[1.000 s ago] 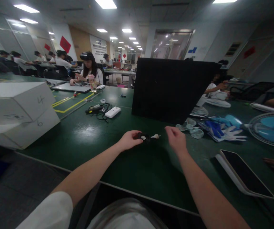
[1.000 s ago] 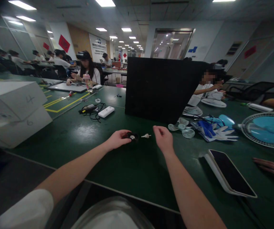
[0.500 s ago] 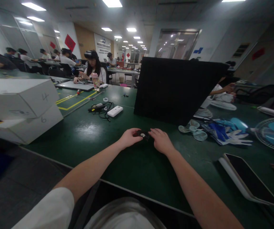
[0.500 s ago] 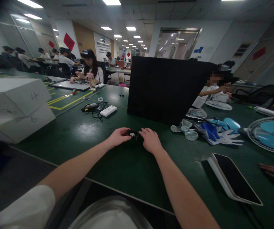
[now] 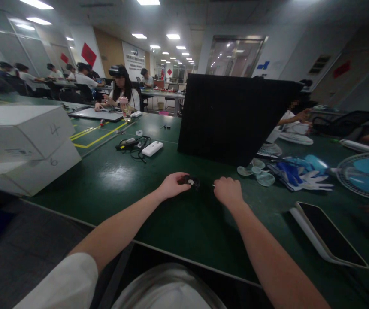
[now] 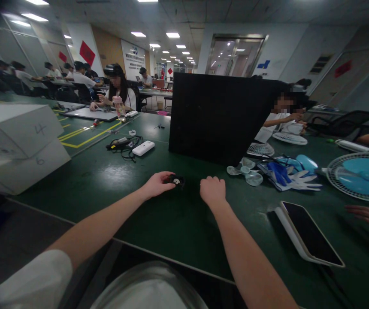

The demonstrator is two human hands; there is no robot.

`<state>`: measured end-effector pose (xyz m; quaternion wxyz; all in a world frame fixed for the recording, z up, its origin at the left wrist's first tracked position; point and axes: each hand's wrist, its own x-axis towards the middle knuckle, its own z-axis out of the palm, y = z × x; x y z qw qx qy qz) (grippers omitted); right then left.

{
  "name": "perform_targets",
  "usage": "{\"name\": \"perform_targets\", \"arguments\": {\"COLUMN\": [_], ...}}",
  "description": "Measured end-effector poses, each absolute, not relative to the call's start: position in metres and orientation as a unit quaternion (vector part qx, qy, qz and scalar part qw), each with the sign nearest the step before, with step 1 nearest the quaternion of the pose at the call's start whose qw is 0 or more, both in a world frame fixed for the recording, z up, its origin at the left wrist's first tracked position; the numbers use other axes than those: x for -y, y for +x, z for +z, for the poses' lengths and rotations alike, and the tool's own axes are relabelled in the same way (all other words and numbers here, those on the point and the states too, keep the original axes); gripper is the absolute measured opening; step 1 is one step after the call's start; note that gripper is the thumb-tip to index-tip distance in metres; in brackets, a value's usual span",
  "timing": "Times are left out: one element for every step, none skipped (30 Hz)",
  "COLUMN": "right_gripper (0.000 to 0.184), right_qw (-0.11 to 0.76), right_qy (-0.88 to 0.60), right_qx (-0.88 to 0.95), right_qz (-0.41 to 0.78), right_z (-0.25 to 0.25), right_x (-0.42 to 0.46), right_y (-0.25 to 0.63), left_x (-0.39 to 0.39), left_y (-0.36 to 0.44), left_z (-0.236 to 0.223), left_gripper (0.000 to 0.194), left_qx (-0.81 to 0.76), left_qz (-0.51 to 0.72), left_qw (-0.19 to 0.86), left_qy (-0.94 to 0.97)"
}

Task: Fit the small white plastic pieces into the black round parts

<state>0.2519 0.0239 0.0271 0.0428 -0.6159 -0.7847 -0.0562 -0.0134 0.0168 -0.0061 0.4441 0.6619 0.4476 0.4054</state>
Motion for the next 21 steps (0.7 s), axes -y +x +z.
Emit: {"name": "perform_targets", "arguments": {"right_gripper": [0.007,0.006,0.006,0.008,0.010,0.013,0.015,0.017,0.019,0.021,0.022,0.023,0.022,0.022,0.021,0.021,0.022,0.022,0.023,0.024,0.024], "right_qw": [0.040,0.046,0.064,0.092,0.133,0.183,0.240,0.297,0.350,0.394,0.427,0.450,0.463,0.468,0.469,0.471,0.471,0.467,0.460,0.448,0.430], "right_qy": [-0.617,-0.615,-0.612,-0.608,-0.604,-0.598,-0.592,-0.586,-0.580,-0.571,-0.561,-0.551,-0.541,-0.534,-0.529,-0.528,-0.529,-0.532,-0.536,-0.540,-0.543], "right_qx": [0.784,0.785,0.787,0.788,0.786,0.780,0.769,0.751,0.730,0.710,0.695,0.687,0.685,0.688,0.691,0.692,0.692,0.691,0.692,0.695,0.702], "right_qz": [-0.057,-0.055,-0.050,-0.039,-0.021,0.005,0.034,0.065,0.093,0.118,0.137,0.148,0.152,0.151,0.147,0.144,0.142,0.145,0.150,0.157,0.165], "right_z": [0.029,0.032,0.035,0.038,0.040,0.042,0.044,0.044,0.045,0.044,0.044,0.044,0.044,0.044,0.044,0.043,0.043,0.042,0.040,0.038,0.036], "right_x": [-0.022,-0.019,-0.016,-0.012,-0.008,-0.004,0.001,0.005,0.008,0.011,0.013,0.015,0.017,0.018,0.019,0.020,0.020,0.020,0.019,0.019,0.018], "right_y": [0.252,0.251,0.249,0.247,0.244,0.241,0.236,0.232,0.228,0.224,0.221,0.218,0.215,0.214,0.212,0.211,0.211,0.210,0.209,0.209,0.208], "left_x": [-0.017,-0.016,-0.016,-0.016,-0.016,-0.016,-0.016,-0.017,-0.017,-0.017,-0.017,-0.018,-0.017,-0.017,-0.017,-0.017,-0.016,-0.016,-0.016,-0.015,-0.016], "left_y": [-0.014,-0.014,-0.014,-0.014,-0.015,-0.014,-0.014,-0.014,-0.014,-0.014,-0.013,-0.013,-0.012,-0.012,-0.012,-0.012,-0.012,-0.012,-0.013,-0.013,-0.013], "left_z": [-0.006,-0.006,-0.006,-0.006,-0.007,-0.007,-0.008,-0.009,-0.010,-0.010,-0.011,-0.011,-0.011,-0.011,-0.011,-0.011,-0.011,-0.010,-0.010,-0.010,-0.010], "left_gripper": [0.057,0.058,0.058,0.057,0.057,0.057,0.058,0.058,0.059,0.059,0.059,0.058,0.058,0.057,0.057,0.057,0.057,0.057,0.057,0.057,0.057], "left_qx": [-0.448,-0.448,-0.447,-0.446,-0.445,-0.444,-0.443,-0.443,-0.443,-0.443,-0.442,-0.442,-0.442,-0.441,-0.441,-0.440,-0.439,-0.436,-0.434,-0.431,-0.428], "left_qz": [0.402,0.401,0.400,0.399,0.400,0.401,0.401,0.401,0.400,0.397,0.395,0.394,0.393,0.392,0.392,0.394,0.394,0.394,0.393,0.391,0.388], "left_qw": [0.444,0.442,0.438,0.434,0.431,0.429,0.429,0.429,0.429,0.429,0.428,0.426,0.425,0.425,0.426,0.427,0.429,0.432,0.435,0.439,0.445], "left_qy": [0.664,0.666,0.670,0.673,0.676,0.677,0.677,0.677,0.678,0.680,0.682,0.684,0.685,0.686,0.685,0.685,0.684,0.684,0.684,0.684,0.684]}}
